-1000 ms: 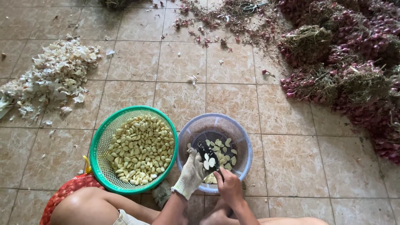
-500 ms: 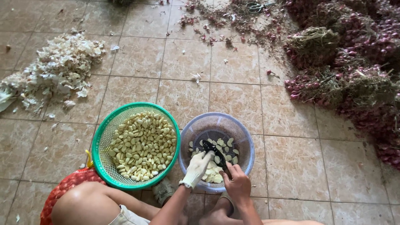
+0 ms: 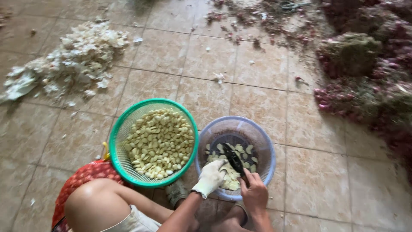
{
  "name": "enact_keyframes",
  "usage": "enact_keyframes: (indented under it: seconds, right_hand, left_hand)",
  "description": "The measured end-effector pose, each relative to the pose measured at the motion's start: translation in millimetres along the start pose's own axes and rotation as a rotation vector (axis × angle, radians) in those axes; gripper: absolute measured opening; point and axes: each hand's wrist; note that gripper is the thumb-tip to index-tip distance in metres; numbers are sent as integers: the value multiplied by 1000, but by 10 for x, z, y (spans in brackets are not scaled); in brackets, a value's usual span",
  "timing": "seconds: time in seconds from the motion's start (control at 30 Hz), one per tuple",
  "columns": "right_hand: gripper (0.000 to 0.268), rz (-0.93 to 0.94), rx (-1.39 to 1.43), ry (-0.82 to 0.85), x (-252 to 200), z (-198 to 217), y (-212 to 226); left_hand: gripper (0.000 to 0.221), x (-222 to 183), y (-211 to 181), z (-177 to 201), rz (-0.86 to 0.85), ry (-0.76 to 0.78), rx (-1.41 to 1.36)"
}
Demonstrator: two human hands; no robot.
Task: Processing garlic cloves by trimming them with a small knife and sorting them into baskets while sitting on the floor.
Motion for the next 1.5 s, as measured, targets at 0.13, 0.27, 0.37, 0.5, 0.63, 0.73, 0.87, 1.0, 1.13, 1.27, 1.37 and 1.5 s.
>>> enact_keyframes:
  seconds: [0.13,0.27,0.37,0.5,0.63,0.73,0.87,1.0,1.13,1.27,1.37,1.5]
  right_hand:
    - [44,-48,28,67,12,-119,-103]
    - [46,-116,15,38,21,-83,-13]
    - [46,-120,16,42,28,-77,11]
    - [48,-137,15,41,70,-116,25]
    - [48,-162,-15,52,96,-171,52]
    - [46,-141,-17,52,87,-161,52]
    - [46,-150,27,89,153,-113,163]
    - [46,-145,52,92,132,-129,123]
    - [44,-137,81,48,70,-182,42]
    - [46,-144,136,51,28,-161,10]
    - [46,-190,185,79,29,-95,59]
    - [52,-387,443,158,39,-62,146]
  left_hand:
    - [41,-58,-68,495,-110,-177,19]
    - [32,119,229,1264,-147,-573,15]
    - [33,278,859,1702,200,-585,104]
    - [39,490,1594,1740,482,-422,234]
    - [35,824,1801,1380,424,-208,485]
    - [24,922,1765,1259,408,-268,617]
    - [28,873,1596,1442,441,-80,547]
    - [31,833,1431,1440,452,69,609]
    - [33,730,1289,1569,407,157,607]
    - [36,547,1265,1578,392,176,689]
    - [37,404,1173,1607,408,-46,555]
    - [32,116,626,1583,307,-454,21]
Point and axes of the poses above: each hand's wrist, its own x-axis towards the middle knuckle, its own z-axis out of the back of the hand, y = z × x, and after that the axes turned 5 degrees about -z, right-handed
